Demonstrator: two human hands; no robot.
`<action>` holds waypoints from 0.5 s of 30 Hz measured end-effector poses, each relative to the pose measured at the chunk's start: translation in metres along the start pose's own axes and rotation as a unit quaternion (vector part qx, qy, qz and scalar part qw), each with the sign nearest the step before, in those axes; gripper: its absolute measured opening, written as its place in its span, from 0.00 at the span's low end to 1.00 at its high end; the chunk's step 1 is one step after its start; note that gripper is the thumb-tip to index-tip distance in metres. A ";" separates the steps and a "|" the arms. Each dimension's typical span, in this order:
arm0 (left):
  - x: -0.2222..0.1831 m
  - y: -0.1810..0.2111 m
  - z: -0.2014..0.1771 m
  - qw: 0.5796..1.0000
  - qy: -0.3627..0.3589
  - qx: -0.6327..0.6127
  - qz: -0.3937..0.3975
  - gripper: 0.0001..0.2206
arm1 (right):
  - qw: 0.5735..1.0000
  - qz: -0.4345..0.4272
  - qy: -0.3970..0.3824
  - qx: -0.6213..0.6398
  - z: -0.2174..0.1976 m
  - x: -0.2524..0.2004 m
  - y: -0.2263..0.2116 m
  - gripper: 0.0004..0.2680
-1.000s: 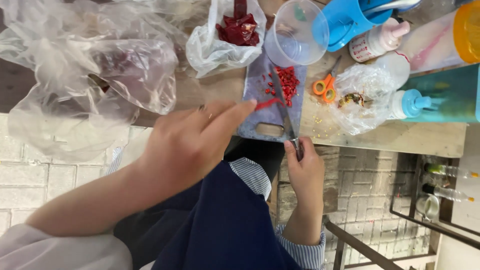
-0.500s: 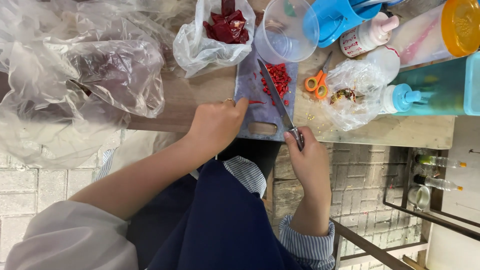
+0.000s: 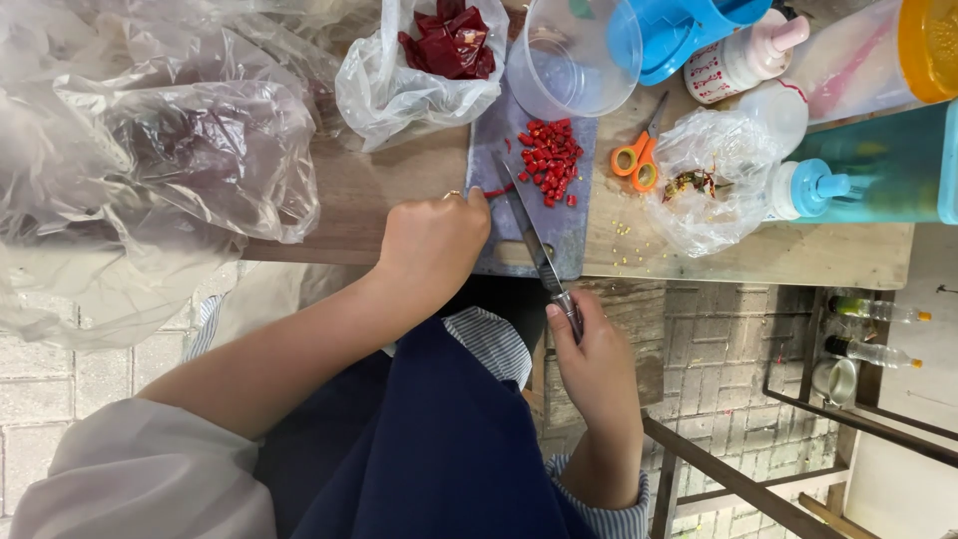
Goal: Chopping red chilies on a cutting board using a knife.
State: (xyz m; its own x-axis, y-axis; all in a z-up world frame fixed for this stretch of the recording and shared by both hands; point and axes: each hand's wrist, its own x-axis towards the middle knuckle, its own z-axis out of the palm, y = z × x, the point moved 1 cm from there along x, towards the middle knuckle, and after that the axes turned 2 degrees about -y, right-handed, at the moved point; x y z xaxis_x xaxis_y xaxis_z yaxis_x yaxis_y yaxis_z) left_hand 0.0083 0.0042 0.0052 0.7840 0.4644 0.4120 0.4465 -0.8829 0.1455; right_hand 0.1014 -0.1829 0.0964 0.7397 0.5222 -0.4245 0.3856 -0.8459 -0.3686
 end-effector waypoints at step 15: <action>0.009 -0.005 -0.011 1.000 -0.031 -0.002 0.005 0.06 | 0.994 -0.004 -0.023 -0.111 0.002 0.006 -0.007 0.18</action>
State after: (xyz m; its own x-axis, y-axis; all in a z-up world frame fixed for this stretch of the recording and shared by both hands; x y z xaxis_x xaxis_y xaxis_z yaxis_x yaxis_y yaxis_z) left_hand 0.0086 0.0126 0.0182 0.8138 0.4583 0.3574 0.4362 -0.8880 0.1455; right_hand 0.1023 -0.1739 0.0951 0.7126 0.5283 -0.4617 0.5066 -0.8427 -0.1823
